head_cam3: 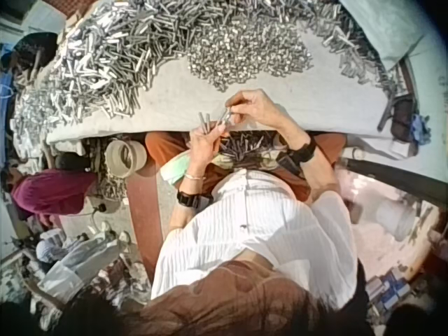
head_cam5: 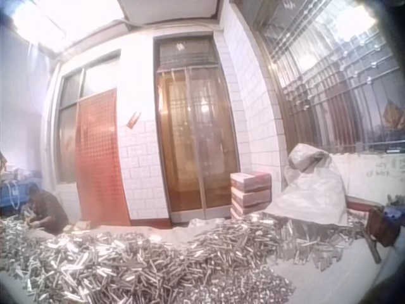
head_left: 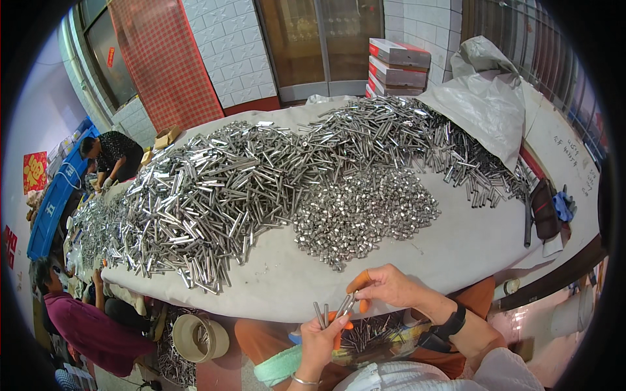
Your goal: Sorting and grouping small metal pins and caps on a shared work table.
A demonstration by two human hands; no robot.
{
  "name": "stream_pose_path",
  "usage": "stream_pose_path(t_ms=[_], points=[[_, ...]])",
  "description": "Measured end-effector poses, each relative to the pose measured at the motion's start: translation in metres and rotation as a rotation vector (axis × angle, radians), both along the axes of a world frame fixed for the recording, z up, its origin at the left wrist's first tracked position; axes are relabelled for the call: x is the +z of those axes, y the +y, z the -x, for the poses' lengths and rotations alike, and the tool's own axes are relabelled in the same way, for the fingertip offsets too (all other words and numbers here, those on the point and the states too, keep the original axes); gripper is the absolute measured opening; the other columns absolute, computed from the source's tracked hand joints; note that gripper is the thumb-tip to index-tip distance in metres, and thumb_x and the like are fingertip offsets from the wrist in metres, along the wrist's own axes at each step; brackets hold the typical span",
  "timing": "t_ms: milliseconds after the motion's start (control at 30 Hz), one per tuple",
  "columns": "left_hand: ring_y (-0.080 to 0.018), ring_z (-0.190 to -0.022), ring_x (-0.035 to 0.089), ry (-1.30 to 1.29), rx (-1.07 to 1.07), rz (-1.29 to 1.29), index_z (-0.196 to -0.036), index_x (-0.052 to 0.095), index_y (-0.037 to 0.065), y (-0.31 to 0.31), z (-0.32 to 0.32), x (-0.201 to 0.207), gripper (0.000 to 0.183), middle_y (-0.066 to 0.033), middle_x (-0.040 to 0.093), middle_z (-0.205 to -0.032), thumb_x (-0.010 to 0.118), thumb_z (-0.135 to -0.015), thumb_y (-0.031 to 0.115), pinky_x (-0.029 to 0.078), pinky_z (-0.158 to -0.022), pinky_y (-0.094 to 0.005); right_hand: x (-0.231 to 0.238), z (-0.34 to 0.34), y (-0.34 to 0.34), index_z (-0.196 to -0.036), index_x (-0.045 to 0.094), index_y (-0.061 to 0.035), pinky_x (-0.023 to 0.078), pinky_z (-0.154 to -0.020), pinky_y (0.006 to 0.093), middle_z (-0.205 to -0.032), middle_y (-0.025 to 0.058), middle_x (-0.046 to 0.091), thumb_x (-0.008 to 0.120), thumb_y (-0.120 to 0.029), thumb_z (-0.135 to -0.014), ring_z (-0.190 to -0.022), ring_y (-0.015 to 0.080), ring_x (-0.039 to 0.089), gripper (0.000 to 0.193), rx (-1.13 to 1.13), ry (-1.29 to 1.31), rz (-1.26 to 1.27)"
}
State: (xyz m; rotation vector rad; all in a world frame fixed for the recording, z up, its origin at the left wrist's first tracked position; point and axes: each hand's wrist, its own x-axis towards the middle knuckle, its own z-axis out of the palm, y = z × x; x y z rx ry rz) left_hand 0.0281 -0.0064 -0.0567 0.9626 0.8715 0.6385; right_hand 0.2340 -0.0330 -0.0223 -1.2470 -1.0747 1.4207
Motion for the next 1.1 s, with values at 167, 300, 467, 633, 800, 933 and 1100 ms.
stream_pose_path(t_ms=[167, 300, 467, 633, 800, 933, 1100], points=[[-0.0021, -0.04, 0.039, -0.005, -0.004, -0.052, -0.093, 0.069, -0.003, -0.001, 0.002, -0.003, 0.015, -0.0057, 0.067, -0.069, 0.066, -0.084, 0.009, 0.026, -0.037, -0.0178, 0.009, 0.005, 0.001, -0.088, 0.062, 0.0041, 0.046, -0.048, 0.0229, -0.071, 0.0071, 0.062, 0.063, -0.014, -0.088, -0.054, 0.0131, 0.06, 0.019, -0.025, -0.034, 0.163], [-0.002, -0.043, 0.04, 0.031, -0.027, -0.042, -0.092, 0.07, -0.002, -0.003, 0.001, -0.001, 0.015, -0.001, 0.063, -0.065, 0.067, -0.085, 0.011, 0.027, -0.04, -0.0179, 0.01, 0.006, 0.006, -0.08, 0.062, 0.0023, 0.04, -0.039, 0.0234, -0.059, 0.0055, 0.056, 0.063, -0.031, -0.088, -0.042, 0.0107, 0.052, 0.035, -0.018, -0.268, 0.288], [-0.0017, -0.045, 0.04, -0.05, 0.045, 0.018, -0.093, 0.07, -0.002, -0.005, -0.004, -0.005, 0.015, -0.001, 0.064, -0.066, 0.067, -0.085, 0.011, 0.028, -0.041, -0.0181, -0.002, 0.014, -0.003, -0.072, 0.063, 0.0006, 0.038, -0.037, 0.0243, -0.05, 0.0044, 0.052, 0.062, -0.042, -0.087, -0.037, 0.0111, 0.049, 0.045, -0.216, -0.382, 0.107], [-0.0032, -0.043, 0.04, -0.1, 0.079, 0.066, -0.094, 0.068, -0.004, -0.003, -0.003, -0.01, 0.017, -0.0081, 0.068, -0.072, 0.068, -0.083, 0.009, 0.028, -0.041, -0.018, 0.0, -0.009, -0.02, -0.094, 0.064, 0.0028, 0.049, -0.057, 0.0251, -0.076, 0.0066, 0.065, 0.055, -0.033, -0.092, -0.058, 0.0125, 0.06, 0.037, -0.059, -0.116, 0.417], [-0.0034, -0.042, 0.039, -0.077, 0.019, 0.064, -0.093, 0.068, -0.005, -0.006, -0.004, -0.006, 0.016, -0.0085, 0.068, -0.071, 0.067, -0.083, 0.008, 0.027, -0.04, -0.0185, 0.014, 0.009, -0.027, -0.119, 0.052, 0.0041, 0.046, -0.085, 0.0308, -0.099, 0.013, 0.064, 0.049, -0.03, -0.095, -0.089, 0.0188, 0.062, 0.042, -0.245, 0.16, -0.038], [-0.0038, -0.04, 0.038, -0.132, 0.058, 0.098, -0.093, 0.068, -0.005, -0.006, -0.007, -0.005, 0.015, -0.0094, 0.068, -0.071, 0.066, -0.084, 0.007, 0.027, -0.039, -0.0185, 0.008, -0.01, -0.031, -0.127, 0.046, 0.0042, 0.041, -0.095, 0.0344, -0.107, 0.0165, 0.063, 0.046, -0.031, -0.095, -0.104, 0.0225, 0.058, 0.048, -0.299, 0.012, 0.208], [-0.0043, -0.039, 0.038, -0.168, 0.098, 0.098, -0.091, 0.067, -0.006, -0.01, -0.012, 0.003, 0.013, -0.0118, 0.068, -0.072, 0.065, -0.084, 0.005, 0.026, -0.038, -0.0185, 0.009, 0.009, -0.029, -0.126, 0.047, 0.0047, 0.045, -0.09, 0.0355, -0.096, 0.0157, 0.066, 0.044, -0.034, -0.096, -0.091, 0.0224, 0.064, 0.049, -0.277, 0.116, -0.079]])
